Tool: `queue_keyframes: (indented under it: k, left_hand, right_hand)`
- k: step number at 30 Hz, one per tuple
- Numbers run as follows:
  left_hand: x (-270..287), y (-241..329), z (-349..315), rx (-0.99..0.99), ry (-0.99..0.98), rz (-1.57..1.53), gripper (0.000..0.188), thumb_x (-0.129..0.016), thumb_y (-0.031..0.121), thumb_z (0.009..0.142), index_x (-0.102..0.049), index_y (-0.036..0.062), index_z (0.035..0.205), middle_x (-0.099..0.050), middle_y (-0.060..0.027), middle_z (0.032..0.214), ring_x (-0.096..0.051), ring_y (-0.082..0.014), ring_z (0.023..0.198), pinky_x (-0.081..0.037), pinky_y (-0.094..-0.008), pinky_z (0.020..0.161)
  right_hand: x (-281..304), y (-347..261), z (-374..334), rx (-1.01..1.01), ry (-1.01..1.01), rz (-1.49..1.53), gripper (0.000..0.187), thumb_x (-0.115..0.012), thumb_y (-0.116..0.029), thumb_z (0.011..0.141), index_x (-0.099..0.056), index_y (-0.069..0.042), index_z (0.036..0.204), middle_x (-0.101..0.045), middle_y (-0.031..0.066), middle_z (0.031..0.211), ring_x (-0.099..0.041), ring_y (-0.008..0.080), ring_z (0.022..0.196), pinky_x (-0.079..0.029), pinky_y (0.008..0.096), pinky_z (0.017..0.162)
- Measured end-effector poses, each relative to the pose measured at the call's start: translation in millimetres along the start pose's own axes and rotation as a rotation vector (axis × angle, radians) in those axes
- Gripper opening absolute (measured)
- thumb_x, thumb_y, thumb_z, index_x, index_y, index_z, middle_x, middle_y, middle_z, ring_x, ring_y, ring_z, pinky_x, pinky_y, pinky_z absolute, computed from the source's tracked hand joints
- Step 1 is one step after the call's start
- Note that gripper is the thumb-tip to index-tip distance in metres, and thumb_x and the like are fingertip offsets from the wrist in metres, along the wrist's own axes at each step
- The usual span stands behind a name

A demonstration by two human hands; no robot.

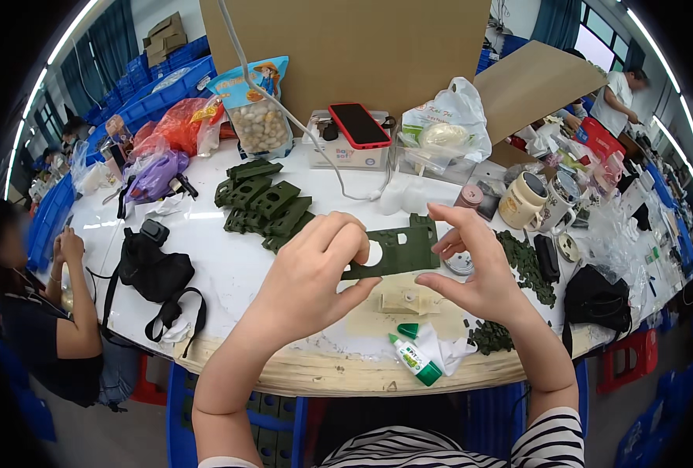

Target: Assembling plastic toy tank parts by applying glue and attaching components.

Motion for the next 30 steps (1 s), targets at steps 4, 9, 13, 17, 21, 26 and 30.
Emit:
queue_keyframes:
  k: [4,9,13,17,21,26,30]
  left_hand:
    - [-8.4,0.1,8.0,-0.027,0.058,-0.18,0.04,-0.078,0.008,0.069,-0.05,0.005,0.098,-0.054,-0.0104,0.101,-0.056,-0.0269,0.092,-0.047,-0.0359,0.076]
    - [-33.4,-24.1,19.6,0.169,0.227,-0.887,0.095,-0.082,0.006,0.069,-0.023,0.009,0.143,-0.043,-0.0131,0.134,-0.051,-0.0235,0.118,-0.046,-0.0387,0.097]
    - [-76.4,-22.5,1.6,0.42,-0.006,-1.435,0.093,-0.082,0.007,0.071,-0.023,0.0084,0.144,-0.049,-0.0159,0.131,-0.052,-0.0238,0.118,-0.047,-0.0389,0.099]
    - [-87.9,-19.7,-16.7,0.261,-0.136,-1.327,0.065,-0.069,-0.005,0.08,-0.034,0.004,0.134,-0.046,-0.015,0.131,-0.054,-0.0243,0.115,-0.053,-0.0345,0.091]
    - [-78.1,-38.2,-13.6,0.481,0.046,-1.447,0.061,-0.069,-0.004,0.08,-0.035,0.0026,0.131,-0.048,-0.0153,0.127,-0.055,-0.0258,0.116,-0.053,-0.0412,0.095]
    - [-77.4,-51.4,-15.5,0.611,0.191,-1.386,0.061,-0.068,0.0,0.082,-0.036,0.0026,0.135,-0.053,-0.0147,0.122,-0.058,-0.0256,0.11,-0.054,-0.0392,0.092]
    - [-76.7,-52.2,-19.4,0.612,0.215,-1.338,0.059,-0.065,0.003,0.084,-0.036,0.0031,0.135,-0.053,-0.0142,0.122,-0.058,-0.0248,0.111,-0.053,-0.0382,0.093]
  right_hand:
    - [3.4,3.5,3.1,0.05,0.006,-0.016,0.059,-0.084,-0.017,0.069,-0.057,-0.001,0.119,-0.061,0.0091,0.099,-0.059,0.0172,0.078,-0.05,0.0287,0.071]
    - [21.1,10.7,-3.4,0.036,0.174,-0.051,0.054,-0.085,-0.021,0.067,-0.061,-0.001,0.111,-0.064,0.0077,0.092,-0.061,0.0166,0.074,-0.05,0.0283,0.068]
    - [8.2,7.8,-10.4,0.062,0.121,-0.014,0.053,-0.085,-0.022,0.068,-0.061,0.0,0.11,-0.064,0.0101,0.093,-0.062,0.0181,0.077,-0.051,0.0282,0.068]
    - [-8.8,13.5,-24.5,0.115,0.051,0.03,0.057,-0.084,-0.025,0.068,-0.06,0.0,0.114,-0.063,0.0115,0.096,-0.06,0.0206,0.076,-0.05,0.0293,0.072]
    - [6.6,20.7,-29.9,0.103,0.108,0.039,0.061,-0.081,-0.023,0.072,-0.055,-0.001,0.122,-0.061,0.0125,0.103,-0.059,0.0208,0.077,-0.049,0.0322,0.071]
    - [41.8,41.9,-38.2,-0.027,0.369,-0.008,0.013,-0.066,-0.002,0.082,-0.065,0.002,0.094,-0.065,0.0089,0.082,-0.06,0.0161,0.07,-0.048,0.026,0.066]
    - [49.2,32.9,-54.7,-0.004,0.173,-0.21,0.005,-0.067,0.0,0.081,-0.066,0.001,0.086,-0.063,0.0078,0.073,-0.059,0.0176,0.065,-0.045,0.028,0.059]
Point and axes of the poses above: each hand's wrist, its own z-axis towards the middle knuckle, its own x-axis out of the back of the hand, y = z × x, the point moved 6 cm from there along z, towards the middle knuckle
